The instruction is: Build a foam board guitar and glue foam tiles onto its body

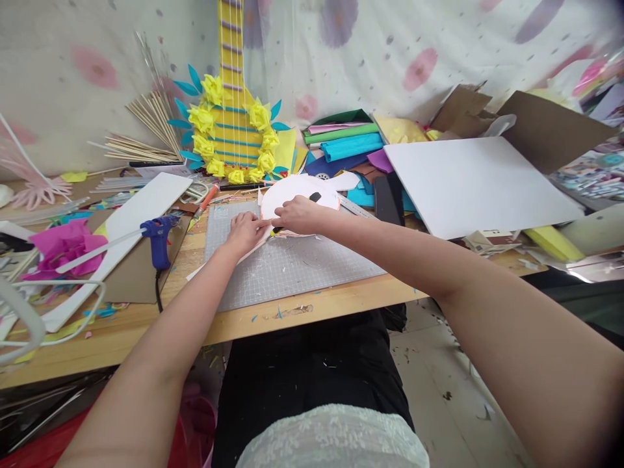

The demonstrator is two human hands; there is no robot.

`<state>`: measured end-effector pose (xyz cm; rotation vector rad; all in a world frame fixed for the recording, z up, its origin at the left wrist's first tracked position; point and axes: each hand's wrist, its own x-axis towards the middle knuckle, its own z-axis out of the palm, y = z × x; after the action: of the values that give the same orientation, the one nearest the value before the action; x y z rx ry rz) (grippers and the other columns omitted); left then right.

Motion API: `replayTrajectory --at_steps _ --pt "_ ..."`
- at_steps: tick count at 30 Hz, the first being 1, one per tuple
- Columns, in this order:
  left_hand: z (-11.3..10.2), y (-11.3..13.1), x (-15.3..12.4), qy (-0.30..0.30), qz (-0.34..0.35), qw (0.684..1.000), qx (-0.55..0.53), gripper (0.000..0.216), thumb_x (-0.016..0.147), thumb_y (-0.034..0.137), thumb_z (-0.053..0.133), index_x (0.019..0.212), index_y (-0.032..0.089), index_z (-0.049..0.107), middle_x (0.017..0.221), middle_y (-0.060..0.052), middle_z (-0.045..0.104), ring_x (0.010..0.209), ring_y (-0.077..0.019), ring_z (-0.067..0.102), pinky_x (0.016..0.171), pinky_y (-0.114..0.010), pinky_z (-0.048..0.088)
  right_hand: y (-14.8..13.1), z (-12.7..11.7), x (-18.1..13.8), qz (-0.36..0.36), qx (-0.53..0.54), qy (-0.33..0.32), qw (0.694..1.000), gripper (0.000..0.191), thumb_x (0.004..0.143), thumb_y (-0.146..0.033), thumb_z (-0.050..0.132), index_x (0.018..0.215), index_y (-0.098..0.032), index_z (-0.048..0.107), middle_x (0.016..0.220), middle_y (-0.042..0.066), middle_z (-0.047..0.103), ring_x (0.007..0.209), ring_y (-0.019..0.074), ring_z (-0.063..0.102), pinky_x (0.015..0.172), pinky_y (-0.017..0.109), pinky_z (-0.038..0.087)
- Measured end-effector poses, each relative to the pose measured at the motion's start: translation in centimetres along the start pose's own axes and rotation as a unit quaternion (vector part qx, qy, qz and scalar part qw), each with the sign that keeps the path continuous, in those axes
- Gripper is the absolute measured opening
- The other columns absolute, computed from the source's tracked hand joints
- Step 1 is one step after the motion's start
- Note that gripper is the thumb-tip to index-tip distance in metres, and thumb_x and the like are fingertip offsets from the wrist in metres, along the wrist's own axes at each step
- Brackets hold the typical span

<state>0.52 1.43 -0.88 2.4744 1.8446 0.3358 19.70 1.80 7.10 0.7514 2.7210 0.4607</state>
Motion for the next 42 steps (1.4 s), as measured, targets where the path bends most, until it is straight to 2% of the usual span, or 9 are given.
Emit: replayTrajectory --at_steps 11,21,30,36,42 --pt "0.0 0.0 0.0 0.013 0.005 1.000 -0.004 0.033 0.091 0.037 0.044 0.111 0.031 0.070 0.100 -0.009 0.058 0.105 -0.0254 0.047 0.094 -0.039 0.032 -0.1 -1.4 0.0 0.011 0.005 -0.044 0.999 0.036 0.093 -0.016 0.034 0.120 -0.023 0.058 0.111 0.011 0.064 0.104 0.0236 0.058 0.073 0.033 0.033" --pt "-0.2 0.0 -0.1 0.006 0.008 1.000 0.004 0.034 0.092 0.038 0.044 0.116 0.032 0.067 0.098 -0.009 0.057 0.104 -0.0247 0.046 0.095 -0.039 0.030 -1.3 -3.2 -1.2 0.041 0.023 -0.079 0.996 0.029 0.091 -0.014 0.040 0.108 -0.013 0.064 0.104 0.013 0.068 0.099 0.0230 0.062 0.075 0.033 0.038" --pt "-0.1 0.0 -0.1 0.008 0.005 1.000 0.013 0.033 0.091 0.036 0.044 0.114 0.036 0.067 0.098 -0.008 0.057 0.103 -0.0244 0.046 0.095 -0.039 0.030 -2.4 -3.3 -1.0 0.069 0.045 -0.087 0.993 0.028 0.089 -0.011 0.041 0.098 -0.010 0.067 0.100 0.015 0.070 0.095 0.0235 0.065 0.073 0.032 0.041" --pt "0.0 -0.1 -0.1 0.008 0.007 1.000 0.007 0.034 0.092 0.039 0.043 0.117 0.036 0.066 0.099 -0.008 0.056 0.104 -0.0248 0.045 0.094 -0.039 0.029 -1.8 -3.2 -1.5 0.070 0.049 -0.106 0.991 0.031 0.089 -0.012 0.041 0.106 -0.013 0.066 0.105 0.014 0.069 0.098 0.0227 0.064 0.072 0.031 0.041" --pt "-0.2 0.0 -0.1 0.003 0.008 1.000 -0.001 0.035 0.092 0.043 0.042 0.118 0.037 0.065 0.100 -0.008 0.057 0.104 -0.0250 0.046 0.094 -0.039 0.029 -1.2 -1.4 -2.4 0.085 0.072 -0.092 0.990 0.034 0.091 -0.016 0.039 0.112 -0.016 0.064 0.105 0.014 0.069 0.099 0.0241 0.064 0.071 0.032 0.040"
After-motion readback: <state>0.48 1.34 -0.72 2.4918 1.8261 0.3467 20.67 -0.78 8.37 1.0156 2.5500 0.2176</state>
